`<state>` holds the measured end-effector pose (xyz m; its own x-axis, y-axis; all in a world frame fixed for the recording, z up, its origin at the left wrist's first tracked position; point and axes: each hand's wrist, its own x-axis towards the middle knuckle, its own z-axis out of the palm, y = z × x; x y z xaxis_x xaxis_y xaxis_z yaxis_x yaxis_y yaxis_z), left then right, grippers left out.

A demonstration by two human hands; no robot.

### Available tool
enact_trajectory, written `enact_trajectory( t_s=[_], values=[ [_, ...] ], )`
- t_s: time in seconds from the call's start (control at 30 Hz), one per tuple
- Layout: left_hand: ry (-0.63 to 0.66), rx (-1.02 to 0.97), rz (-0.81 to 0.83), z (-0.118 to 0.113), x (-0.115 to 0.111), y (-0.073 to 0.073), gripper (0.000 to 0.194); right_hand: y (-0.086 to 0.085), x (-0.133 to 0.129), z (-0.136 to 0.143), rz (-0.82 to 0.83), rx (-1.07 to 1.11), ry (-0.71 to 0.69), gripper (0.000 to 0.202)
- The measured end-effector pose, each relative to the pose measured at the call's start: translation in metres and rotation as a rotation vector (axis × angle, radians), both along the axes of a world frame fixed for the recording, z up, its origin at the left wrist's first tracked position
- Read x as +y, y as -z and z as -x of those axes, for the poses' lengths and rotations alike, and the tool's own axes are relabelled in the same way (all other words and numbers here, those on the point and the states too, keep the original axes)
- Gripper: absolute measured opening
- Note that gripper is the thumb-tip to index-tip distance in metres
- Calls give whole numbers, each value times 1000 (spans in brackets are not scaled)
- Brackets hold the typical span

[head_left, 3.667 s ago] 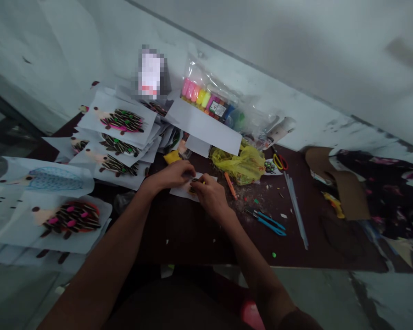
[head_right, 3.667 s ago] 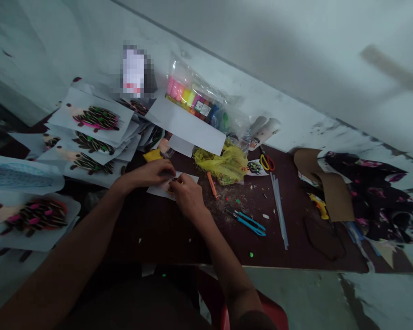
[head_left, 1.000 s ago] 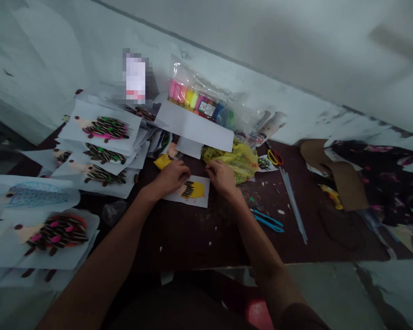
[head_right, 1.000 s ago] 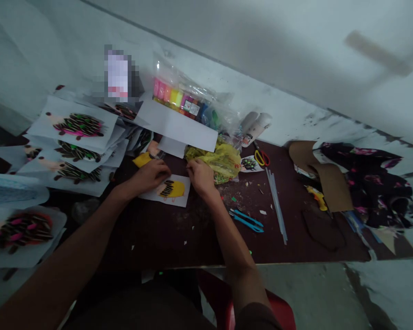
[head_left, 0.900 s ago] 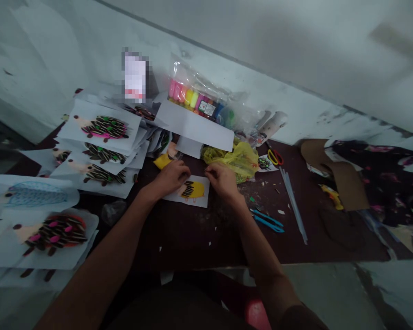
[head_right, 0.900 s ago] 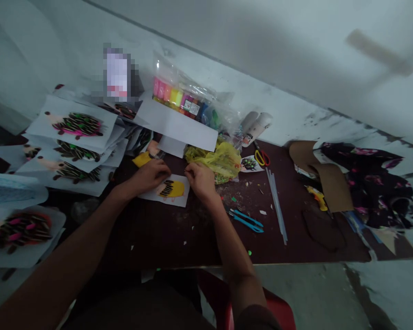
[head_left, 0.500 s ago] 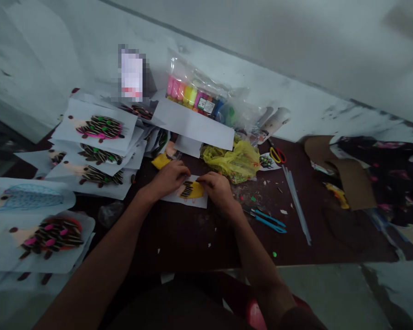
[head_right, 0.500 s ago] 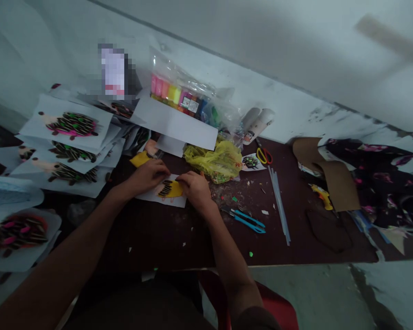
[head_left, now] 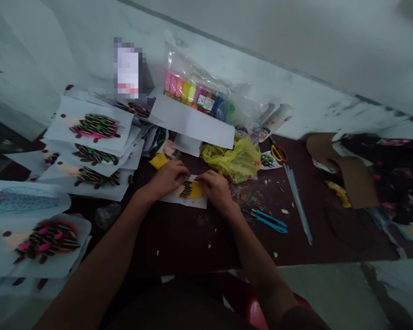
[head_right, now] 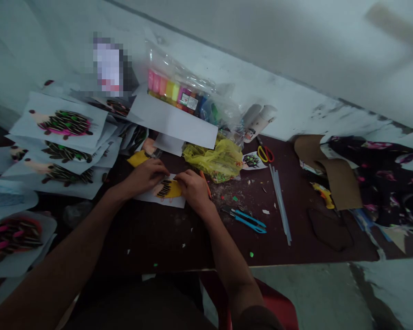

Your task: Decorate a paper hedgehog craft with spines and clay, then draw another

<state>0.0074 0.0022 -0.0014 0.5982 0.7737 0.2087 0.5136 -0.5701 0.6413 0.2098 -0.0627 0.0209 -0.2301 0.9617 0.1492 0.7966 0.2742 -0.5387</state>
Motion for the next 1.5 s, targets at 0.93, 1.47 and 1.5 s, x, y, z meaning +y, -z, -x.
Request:
enact_trajectory(
  t_s=[0.93, 1.47, 1.5],
  values=[
    [-6, 53, 24, -1, 2, -3, 24, -22, 35, -11, 78, -505, 497, 33],
    [-5, 39, 22, -1, 2, -1, 23, -18, 33, -14, 130, -440, 269, 28],
    [-4, 43, 25, -2, 3, -1, 23, -17, 32, -15, 128, -410, 260, 27]
  ],
)
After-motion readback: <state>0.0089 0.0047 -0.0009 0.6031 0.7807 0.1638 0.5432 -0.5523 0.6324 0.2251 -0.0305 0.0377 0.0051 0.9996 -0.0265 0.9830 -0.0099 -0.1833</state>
